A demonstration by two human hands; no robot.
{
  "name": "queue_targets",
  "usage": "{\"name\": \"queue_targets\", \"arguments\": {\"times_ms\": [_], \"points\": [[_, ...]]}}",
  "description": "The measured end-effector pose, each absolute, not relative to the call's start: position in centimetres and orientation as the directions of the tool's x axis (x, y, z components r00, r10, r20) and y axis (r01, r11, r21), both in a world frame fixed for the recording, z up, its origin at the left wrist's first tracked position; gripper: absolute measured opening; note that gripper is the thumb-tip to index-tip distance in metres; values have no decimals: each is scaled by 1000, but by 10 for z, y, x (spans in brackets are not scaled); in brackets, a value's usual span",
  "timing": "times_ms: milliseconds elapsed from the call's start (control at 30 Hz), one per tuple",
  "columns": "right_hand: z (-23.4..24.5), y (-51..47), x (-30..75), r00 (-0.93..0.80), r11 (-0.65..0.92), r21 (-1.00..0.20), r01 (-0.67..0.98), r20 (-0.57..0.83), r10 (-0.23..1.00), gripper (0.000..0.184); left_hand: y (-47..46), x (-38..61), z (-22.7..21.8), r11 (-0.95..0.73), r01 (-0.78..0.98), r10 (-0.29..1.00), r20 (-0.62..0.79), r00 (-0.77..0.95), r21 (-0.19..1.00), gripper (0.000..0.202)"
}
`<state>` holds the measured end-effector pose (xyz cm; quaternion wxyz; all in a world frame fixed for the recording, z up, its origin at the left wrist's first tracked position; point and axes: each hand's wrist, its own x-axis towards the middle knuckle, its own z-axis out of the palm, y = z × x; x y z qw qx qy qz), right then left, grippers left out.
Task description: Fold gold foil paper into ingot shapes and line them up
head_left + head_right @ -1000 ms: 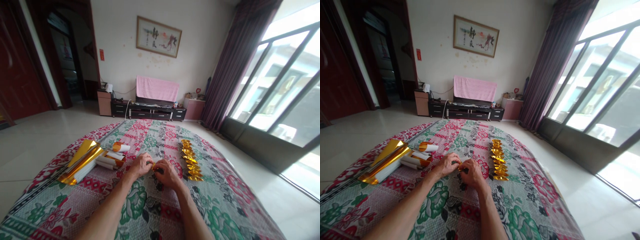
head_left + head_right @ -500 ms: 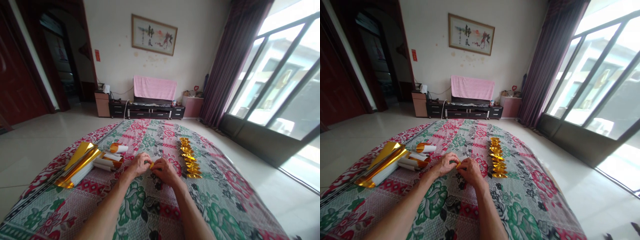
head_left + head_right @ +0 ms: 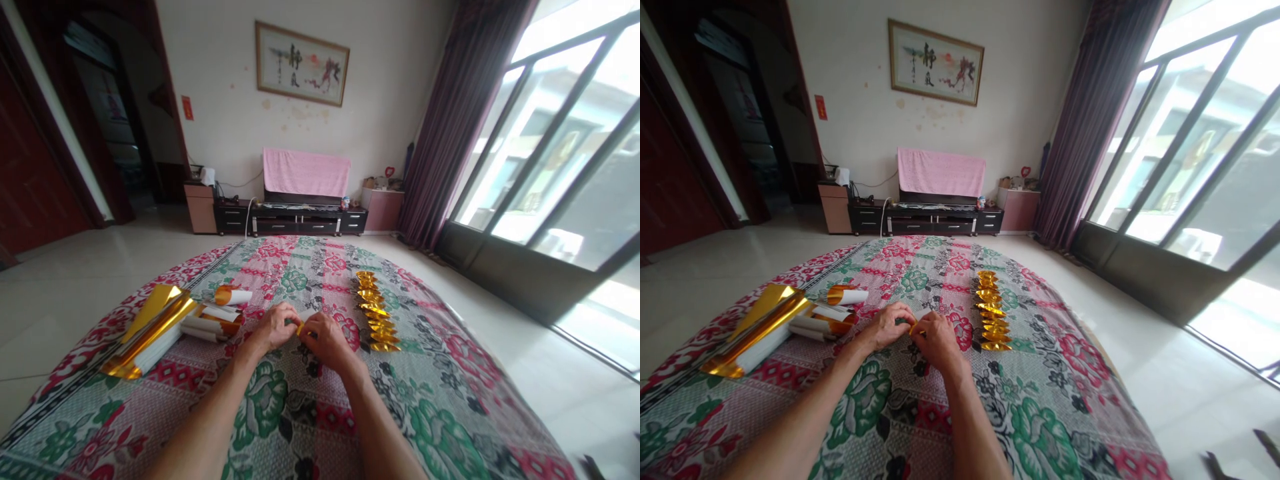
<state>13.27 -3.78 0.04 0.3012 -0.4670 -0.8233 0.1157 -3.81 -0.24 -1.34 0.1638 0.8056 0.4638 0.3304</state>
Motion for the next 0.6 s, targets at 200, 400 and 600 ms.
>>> {"name": "queue_targets", "arguments": {"times_ms": [200,400,600], "points": [[-2,-40,135,-366,562,-508,653,438,821,15,-1,-38,-14,-496,628,868,366,336,600,20],[-5,-37,139,-371,588,-509,628,469,802,32,1,-39,-14,-505,624,863,374,340,597,19],[-13,-33,136,-365,608,-512,606,500,785,24,3,-39,-15,-494,606,869,360,339,623,18]]}}
